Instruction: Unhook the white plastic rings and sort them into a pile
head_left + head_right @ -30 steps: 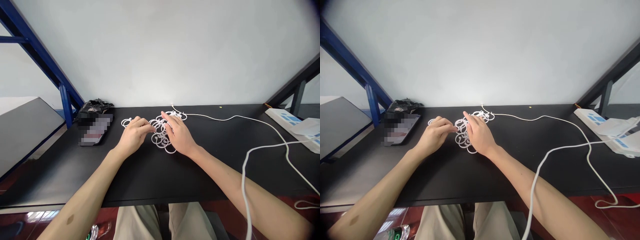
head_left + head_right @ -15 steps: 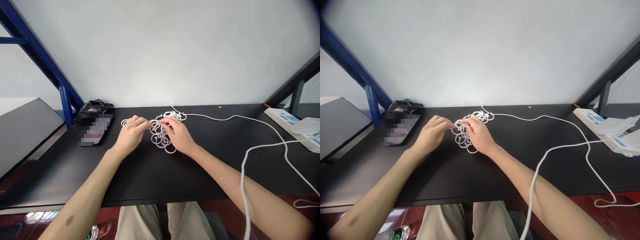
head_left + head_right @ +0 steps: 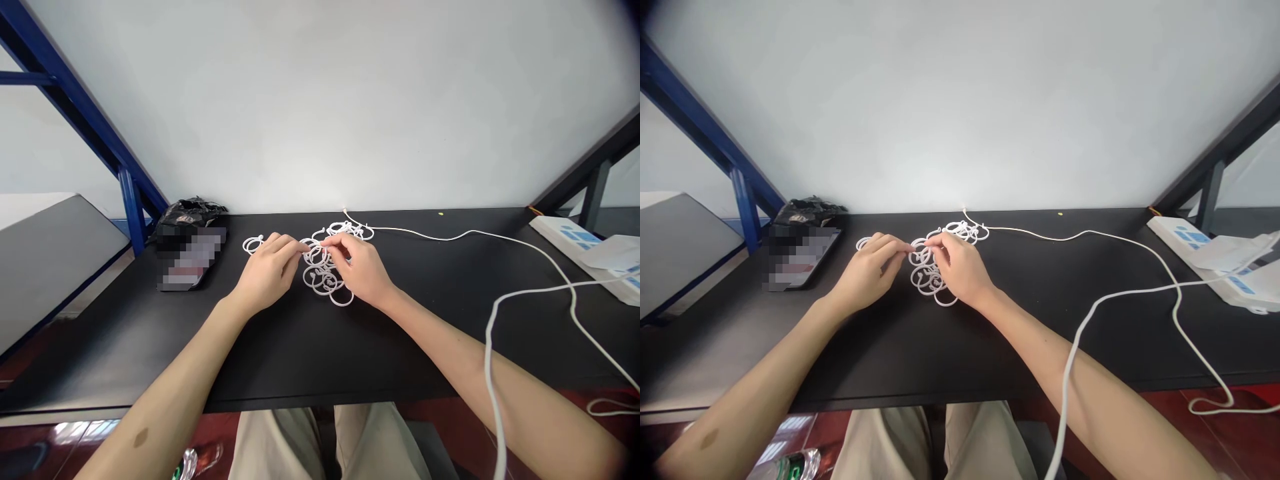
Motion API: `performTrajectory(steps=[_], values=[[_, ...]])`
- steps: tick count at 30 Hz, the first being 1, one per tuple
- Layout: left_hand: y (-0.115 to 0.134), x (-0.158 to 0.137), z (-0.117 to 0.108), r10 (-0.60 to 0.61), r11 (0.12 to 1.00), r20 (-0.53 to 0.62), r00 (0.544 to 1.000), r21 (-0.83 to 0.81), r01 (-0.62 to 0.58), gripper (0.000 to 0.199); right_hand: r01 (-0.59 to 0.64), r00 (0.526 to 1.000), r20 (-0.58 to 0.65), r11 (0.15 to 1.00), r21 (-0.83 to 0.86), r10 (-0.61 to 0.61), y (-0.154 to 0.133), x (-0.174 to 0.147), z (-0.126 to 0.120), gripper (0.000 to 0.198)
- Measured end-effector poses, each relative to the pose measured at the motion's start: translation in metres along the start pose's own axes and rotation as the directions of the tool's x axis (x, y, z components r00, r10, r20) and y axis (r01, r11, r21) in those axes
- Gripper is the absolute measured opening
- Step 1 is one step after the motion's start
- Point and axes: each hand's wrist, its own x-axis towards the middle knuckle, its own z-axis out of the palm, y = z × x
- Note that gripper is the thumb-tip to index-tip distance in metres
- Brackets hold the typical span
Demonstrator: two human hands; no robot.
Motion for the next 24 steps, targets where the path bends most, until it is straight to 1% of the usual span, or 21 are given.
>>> performTrajectory(steps=[3, 5, 8, 9, 10, 14, 16, 17, 19, 22, 24], values=[[0.004, 0.000, -0.002, -0.081, 0.996, -0.008, 0.997, -0.035, 0.081, 0.020, 0.005, 1.000, -0.009, 1.000, -0.014, -0.005, 0.001, 0.000, -0.001, 0.016], [0.005, -0.001, -0.003, -0.109, 0.992, 0.022, 0.994, -0.056, 0.110, 0.030, 0.020, 1.000, -0.004, 1.000, -0.017, -0.020, 0.001, -0.001, 0.000, 0.017], [0.005, -0.002, -0.003, -0.094, 0.992, 0.093, 0.991, -0.079, 0.102, 0.050, 0.050, 0.998, 0.027, 0.999, -0.003, -0.049, 0.002, -0.004, 0.004, 0.019], [0.005, -0.002, -0.002, -0.088, 0.992, 0.111, 0.990, -0.081, 0.097, 0.052, 0.057, 0.998, 0.038, 0.998, 0.003, -0.058, 0.001, -0.005, 0.006, 0.019], [0.005, -0.002, -0.001, -0.081, 0.992, 0.121, 0.989, -0.081, 0.091, 0.050, 0.064, 0.997, 0.046, 0.998, 0.007, -0.064, 0.001, -0.005, 0.007, 0.020], [0.007, -0.001, 0.002, -0.066, 0.996, 0.118, 0.991, -0.055, 0.073, 0.032, 0.067, 0.996, 0.058, 0.998, 0.022, -0.068, -0.001, -0.007, 0.010, 0.022], [0.006, 0.000, 0.002, -0.095, 0.995, 0.090, 0.991, -0.008, 0.096, 0.032, 0.048, 0.997, 0.055, 0.998, 0.032, -0.050, -0.001, -0.006, 0.008, 0.025], [0.004, 0.000, 0.002, -0.129, 0.991, 0.060, 0.990, 0.032, 0.127, 0.034, 0.040, 0.998, 0.052, 0.999, 0.022, -0.041, -0.001, -0.006, 0.007, 0.027], [-0.002, 0.001, 0.001, -0.229, 0.962, -0.026, 0.973, 0.144, 0.230, 0.036, 0.046, 0.997, 0.063, 0.998, -0.048, -0.043, -0.002, -0.006, 0.004, 0.025], [-0.015, 0.000, -0.003, -0.380, 0.854, -0.152, 0.913, 0.321, 0.409, 0.038, 0.085, 0.988, 0.143, 0.975, -0.207, -0.055, -0.002, -0.006, 0.000, 0.015], [-0.025, -0.002, -0.004, -0.445, 0.781, -0.186, 0.876, 0.398, 0.481, 0.040, 0.088, 0.977, 0.210, 0.956, -0.279, -0.029, -0.002, -0.006, -0.001, 0.015]])
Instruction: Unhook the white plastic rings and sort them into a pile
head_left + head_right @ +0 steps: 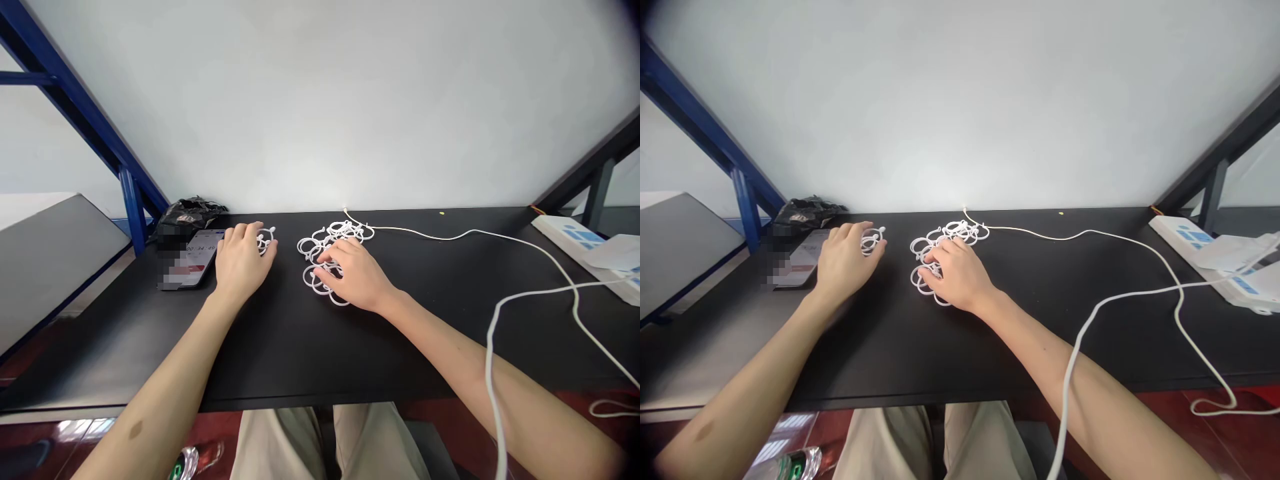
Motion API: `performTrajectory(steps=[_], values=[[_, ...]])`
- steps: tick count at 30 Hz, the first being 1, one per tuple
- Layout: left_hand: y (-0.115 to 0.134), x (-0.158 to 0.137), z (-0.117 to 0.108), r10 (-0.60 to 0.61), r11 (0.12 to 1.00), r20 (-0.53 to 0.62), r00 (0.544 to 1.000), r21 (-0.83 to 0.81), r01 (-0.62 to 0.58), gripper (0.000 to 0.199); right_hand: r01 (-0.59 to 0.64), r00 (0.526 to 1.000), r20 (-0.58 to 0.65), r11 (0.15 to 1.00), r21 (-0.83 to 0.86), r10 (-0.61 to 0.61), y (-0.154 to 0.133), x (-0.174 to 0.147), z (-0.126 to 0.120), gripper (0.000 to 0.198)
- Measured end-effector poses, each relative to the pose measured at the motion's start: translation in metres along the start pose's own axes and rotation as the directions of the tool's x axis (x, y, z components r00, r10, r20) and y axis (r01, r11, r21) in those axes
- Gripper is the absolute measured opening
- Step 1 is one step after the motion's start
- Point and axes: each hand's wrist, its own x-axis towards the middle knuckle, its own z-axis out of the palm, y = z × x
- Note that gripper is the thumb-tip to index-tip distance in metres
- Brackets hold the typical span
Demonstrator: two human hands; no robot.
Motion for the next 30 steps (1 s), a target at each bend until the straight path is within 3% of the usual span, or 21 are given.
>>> performTrajectory(steps=[6, 10, 14, 23, 30], values=[[-0.006, 0.001, 0.004, -0.036, 0.998, 0.040, 0.999, 0.062, 0.034, 0.049, -0.046, 0.997, 0.055, 0.997, -0.066, 0.050, -0.004, 0.000, 0.005, 0.024], [0.007, -0.001, 0.002, 0.091, 0.993, 0.009, 0.996, -0.080, -0.090, 0.038, -0.082, 0.996, 0.018, 0.991, -0.104, 0.084, -0.007, 0.000, 0.011, 0.025], [0.015, -0.005, 0.002, 0.207, 0.961, 0.015, 0.978, -0.192, -0.201, 0.029, -0.095, 0.995, -0.021, 0.992, -0.088, 0.094, -0.007, 0.000, 0.014, 0.015], [0.021, -0.008, -0.010, 0.315, 0.869, 0.056, 0.947, -0.418, -0.264, 0.025, -0.021, 0.989, -0.136, 0.979, 0.200, 0.049, -0.011, 0.002, 0.004, 0.013], [0.029, -0.013, -0.023, 0.487, 0.750, 0.141, 0.862, -0.573, -0.330, 0.046, 0.001, 0.971, -0.213, 0.887, 0.462, 0.110, -0.018, 0.004, -0.001, 0.010]])
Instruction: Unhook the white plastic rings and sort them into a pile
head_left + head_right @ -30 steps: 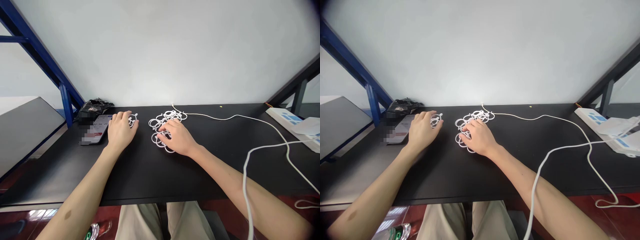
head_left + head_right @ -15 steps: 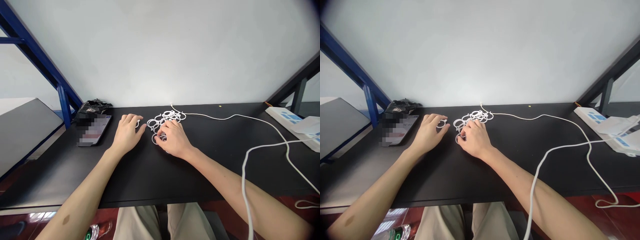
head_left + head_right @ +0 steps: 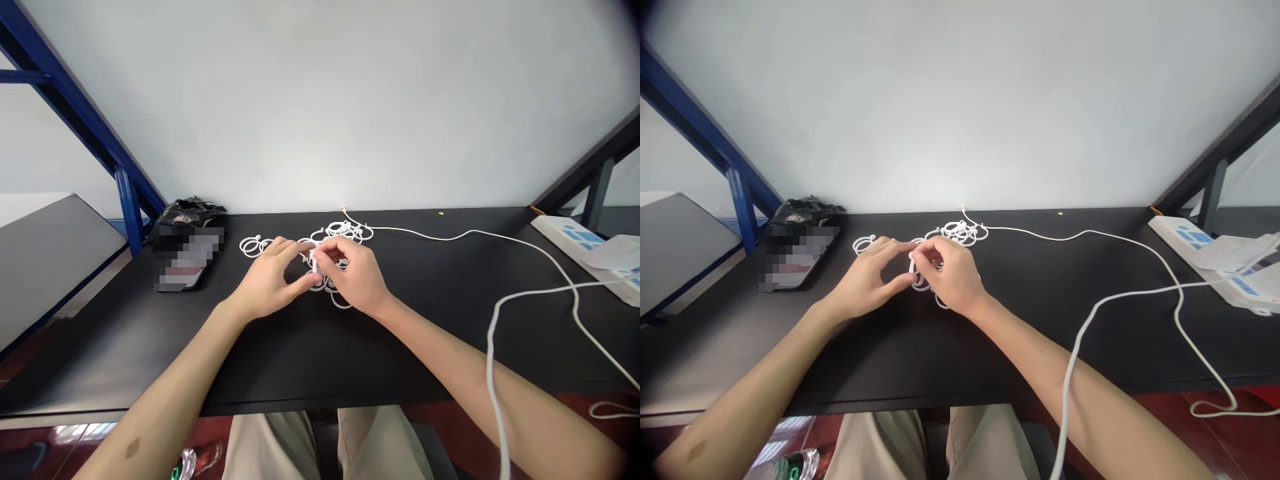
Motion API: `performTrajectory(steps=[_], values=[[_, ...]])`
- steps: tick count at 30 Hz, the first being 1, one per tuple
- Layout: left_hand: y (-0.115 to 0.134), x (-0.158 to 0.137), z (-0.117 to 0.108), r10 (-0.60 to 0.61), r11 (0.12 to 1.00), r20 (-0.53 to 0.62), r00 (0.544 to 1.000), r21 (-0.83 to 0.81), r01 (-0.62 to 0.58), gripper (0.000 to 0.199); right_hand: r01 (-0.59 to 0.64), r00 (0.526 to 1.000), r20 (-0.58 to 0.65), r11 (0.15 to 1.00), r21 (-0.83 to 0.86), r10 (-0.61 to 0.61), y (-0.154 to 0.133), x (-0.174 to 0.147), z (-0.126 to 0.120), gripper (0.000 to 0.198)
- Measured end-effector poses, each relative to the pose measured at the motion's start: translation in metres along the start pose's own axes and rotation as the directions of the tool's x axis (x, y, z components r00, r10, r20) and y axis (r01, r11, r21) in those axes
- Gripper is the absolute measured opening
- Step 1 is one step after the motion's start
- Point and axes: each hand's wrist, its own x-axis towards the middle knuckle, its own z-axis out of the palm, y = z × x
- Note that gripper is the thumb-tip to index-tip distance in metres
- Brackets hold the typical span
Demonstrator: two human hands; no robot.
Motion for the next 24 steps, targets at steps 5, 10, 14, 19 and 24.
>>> performTrajectory(steps=[5, 10, 14, 19, 24], values=[[0.002, 0.000, 0.001, -0.011, 0.999, 0.037, 0.999, -0.041, 0.013, 0.044, -0.029, 0.999, -0.022, 0.998, 0.056, 0.031, -0.001, -0.001, 0.001, 0.012], [0.001, 0.001, 0.003, -0.050, 0.993, 0.020, 0.999, -0.102, 0.051, 0.037, 0.001, 0.999, -0.037, 1.000, 0.011, 0.000, 0.001, -0.001, 0.001, 0.012], [-0.002, 0.001, 0.005, -0.037, 0.998, -0.007, 0.999, -0.041, 0.037, 0.036, 0.056, 0.998, -0.031, 0.997, -0.055, -0.058, 0.005, -0.001, 0.001, 0.010], [-0.008, 0.002, 0.006, -0.030, 0.998, -0.047, 0.998, 0.060, 0.033, 0.039, 0.108, 0.994, 0.038, 0.986, -0.127, -0.104, 0.011, -0.002, 0.001, 0.020], [-0.010, 0.002, 0.006, -0.005, 0.996, -0.060, 0.998, 0.087, 0.011, 0.037, 0.115, 0.989, 0.111, 0.979, -0.166, -0.098, 0.015, -0.003, 0.000, 0.027]])
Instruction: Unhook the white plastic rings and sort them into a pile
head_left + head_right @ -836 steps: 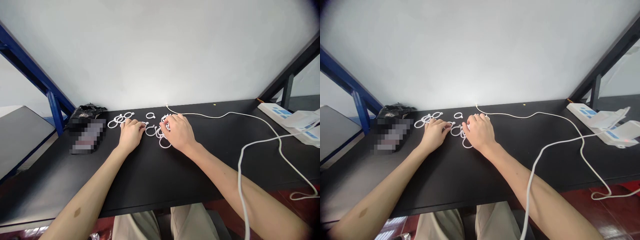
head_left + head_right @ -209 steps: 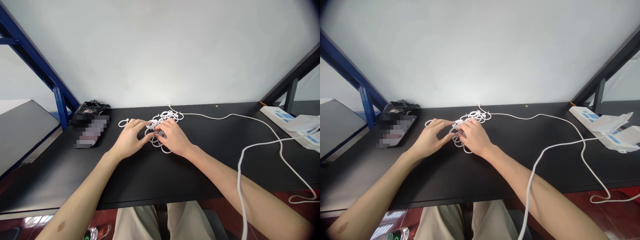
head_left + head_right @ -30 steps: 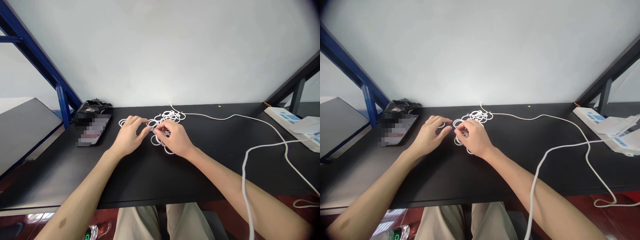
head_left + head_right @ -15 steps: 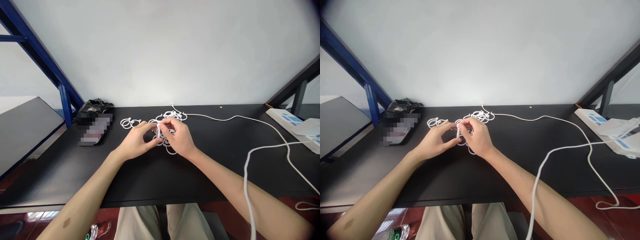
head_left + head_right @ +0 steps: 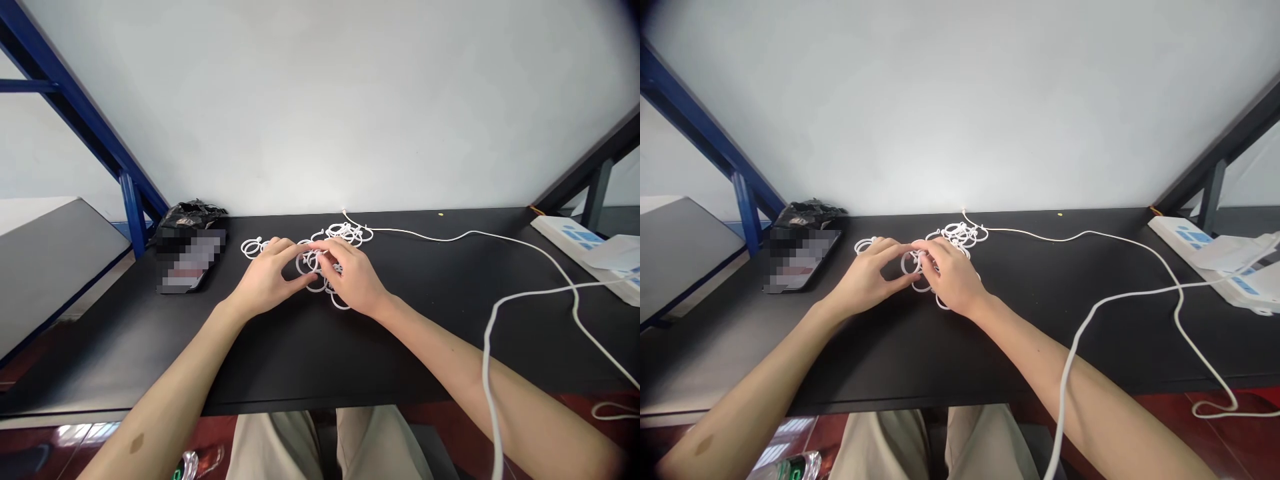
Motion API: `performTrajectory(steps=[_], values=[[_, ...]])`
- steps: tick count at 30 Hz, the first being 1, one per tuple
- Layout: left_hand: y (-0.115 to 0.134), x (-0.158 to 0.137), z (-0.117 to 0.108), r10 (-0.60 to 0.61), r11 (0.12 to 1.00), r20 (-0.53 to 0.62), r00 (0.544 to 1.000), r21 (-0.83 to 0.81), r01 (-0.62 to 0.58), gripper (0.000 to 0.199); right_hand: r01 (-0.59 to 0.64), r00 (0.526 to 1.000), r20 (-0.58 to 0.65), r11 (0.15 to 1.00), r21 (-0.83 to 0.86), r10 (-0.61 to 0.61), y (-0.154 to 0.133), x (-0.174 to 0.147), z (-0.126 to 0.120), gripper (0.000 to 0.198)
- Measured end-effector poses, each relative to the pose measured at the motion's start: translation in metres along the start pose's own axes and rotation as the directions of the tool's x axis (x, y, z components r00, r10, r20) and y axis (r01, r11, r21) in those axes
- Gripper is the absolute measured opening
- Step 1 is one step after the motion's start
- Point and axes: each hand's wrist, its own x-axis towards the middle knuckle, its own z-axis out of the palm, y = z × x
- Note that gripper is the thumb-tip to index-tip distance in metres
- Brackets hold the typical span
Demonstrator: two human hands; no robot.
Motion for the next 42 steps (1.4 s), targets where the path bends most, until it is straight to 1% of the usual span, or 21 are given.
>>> performTrajectory(steps=[3, 11, 18, 22, 24, 26, 29, 31, 33, 35, 36, 37, 39, 40, 42], values=[[0.001, 0.000, -0.001, 0.009, 1.000, -0.005, 1.000, 0.008, -0.009, 0.037, -0.014, 1.000, 0.024, 1.000, -0.002, 0.014, 0.001, 0.000, 0.000, 0.027], [0.003, -0.001, -0.001, -0.016, 1.000, -0.007, 1.000, -0.013, 0.015, 0.038, -0.073, 0.997, 0.017, 0.996, 0.046, 0.072, 0.001, 0.002, 0.000, 0.020], [0.004, 0.000, -0.001, -0.009, 1.000, -0.019, 1.000, -0.021, 0.009, 0.038, -0.077, 0.997, -0.022, 0.997, 0.024, 0.077, -0.002, 0.004, -0.002, 0.018], [0.003, 0.000, 0.000, -0.018, 1.000, -0.007, 1.000, -0.016, 0.018, 0.038, -0.083, 0.996, -0.007, 0.996, 0.028, 0.083, 0.000, 0.003, -0.001, 0.019], [0.000, 0.000, 0.001, -0.028, 0.999, -0.015, 0.999, 0.017, 0.028, 0.038, -0.093, 0.996, 0.006, 0.995, 0.019, 0.093, 0.002, 0.002, -0.001, 0.021], [-0.005, 0.000, 0.002, -0.060, 0.995, -0.051, 0.997, 0.081, 0.064, 0.038, -0.103, 0.995, -0.004, 0.995, -0.008, 0.103, 0.004, 0.002, -0.001, 0.025], [-0.016, 0.000, 0.002, -0.171, 0.950, -0.158, 0.973, 0.234, 0.205, 0.038, -0.094, 0.995, -0.021, 0.992, -0.089, 0.092, 0.006, 0.002, -0.003, 0.020], [-0.023, -0.001, 0.001, -0.269, 0.879, -0.216, 0.939, 0.344, 0.331, 0.041, -0.067, 0.997, 0.019, 0.986, -0.154, 0.071, 0.004, 0.001, -0.005, 0.014], [-0.030, -0.003, 0.000, -0.364, 0.787, -0.238, 0.901, 0.438, 0.434, 0.045, -0.036, 0.994, 0.095, 0.976, -0.213, 0.057, 0.001, 0.000, -0.006, 0.010], [-0.034, -0.005, 0.000, -0.434, 0.718, -0.230, 0.871, 0.497, 0.488, 0.048, 0.000, 0.980, 0.193, 0.965, -0.262, 0.053, -0.002, -0.001, -0.008, 0.012], [-0.036, -0.006, 0.000, -0.456, 0.699, -0.220, 0.863, 0.512, 0.500, 0.049, 0.020, 0.969, 0.241, 0.960, -0.278, 0.049, -0.004, -0.002, -0.008, 0.013], [-0.037, -0.006, 0.001, -0.468, 0.693, -0.208, 0.859, 0.517, 0.503, 0.051, 0.039, 0.958, 0.283, 0.957, -0.287, 0.046, -0.005, -0.002, -0.008, 0.014], [-0.036, -0.006, 0.001, -0.461, 0.718, -0.192, 0.866, 0.493, 0.491, 0.051, 0.067, 0.940, 0.339, 0.956, -0.287, 0.035, -0.006, -0.003, -0.009, 0.011], [-0.034, -0.005, 0.001, -0.439, 0.747, -0.192, 0.878, 0.464, 0.475, 0.050, 0.076, 0.938, 0.344, 0.957, -0.279, 0.026, -0.006, -0.003, -0.009, 0.011], [-0.028, -0.003, 0.000, -0.366, 0.830, -0.198, 0.909, 0.373, 0.415, 0.043, 0.086, 0.949, 0.314, 0.963, -0.255, -0.002, -0.007, -0.003, -0.010, 0.012]])
